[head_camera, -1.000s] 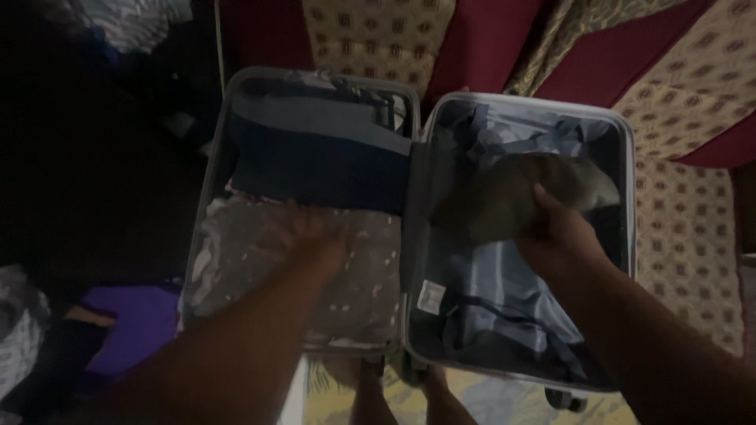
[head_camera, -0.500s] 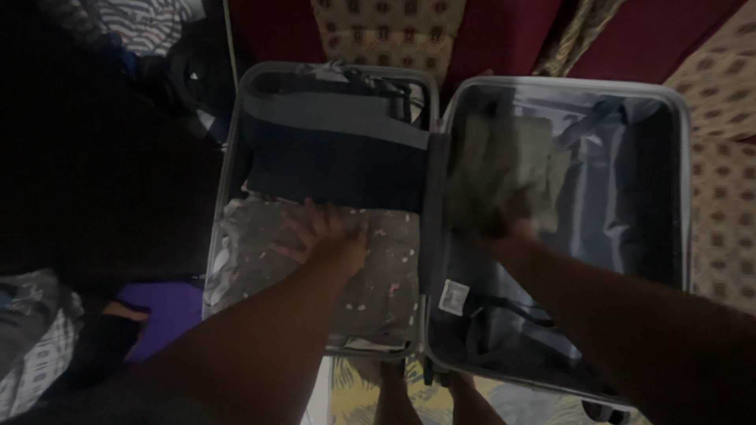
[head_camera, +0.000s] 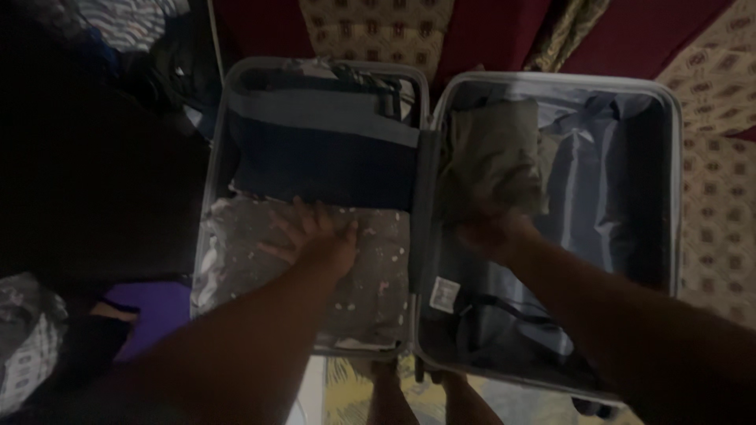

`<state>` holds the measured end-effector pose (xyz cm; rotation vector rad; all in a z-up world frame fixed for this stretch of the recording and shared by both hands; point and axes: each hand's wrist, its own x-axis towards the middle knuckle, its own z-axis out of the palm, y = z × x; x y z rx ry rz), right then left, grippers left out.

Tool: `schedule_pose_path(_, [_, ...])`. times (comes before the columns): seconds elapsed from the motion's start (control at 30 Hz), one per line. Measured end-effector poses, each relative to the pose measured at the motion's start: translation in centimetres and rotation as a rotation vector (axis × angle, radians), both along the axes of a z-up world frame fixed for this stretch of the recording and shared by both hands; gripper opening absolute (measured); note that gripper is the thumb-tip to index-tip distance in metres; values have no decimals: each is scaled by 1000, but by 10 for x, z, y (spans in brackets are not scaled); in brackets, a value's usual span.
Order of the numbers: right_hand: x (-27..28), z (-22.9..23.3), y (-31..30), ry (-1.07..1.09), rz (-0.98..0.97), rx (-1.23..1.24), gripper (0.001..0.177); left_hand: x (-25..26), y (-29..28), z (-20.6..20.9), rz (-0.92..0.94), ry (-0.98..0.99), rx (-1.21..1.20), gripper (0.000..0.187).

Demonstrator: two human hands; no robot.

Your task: The person folds various clothing items and places them into an open suitcase. They arrange shirts, pants, and other garments into neat stacks within the suitcase compartments.

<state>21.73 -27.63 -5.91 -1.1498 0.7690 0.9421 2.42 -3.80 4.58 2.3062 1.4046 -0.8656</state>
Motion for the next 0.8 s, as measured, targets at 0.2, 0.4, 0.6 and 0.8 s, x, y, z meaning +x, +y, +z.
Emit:
schedule_pose_path(0.2, [-13,17,-30,-724,605,-630,44,-3,0,-5,5,-38,1,90])
schedule_pose_path(0.4, [21,33,-10,-1243,1223,-950,77,0,-1,-6,0,-9,7,89])
schedule_pose_path(0.6, [46,12,15,-1154,1888,-1074,91,2,-1,-9,19,-39,20,91])
schedule_pose_path(0.8, [47,-7,6,-1010,1625,-947,73,-1,1,-10,9,-19,19,93])
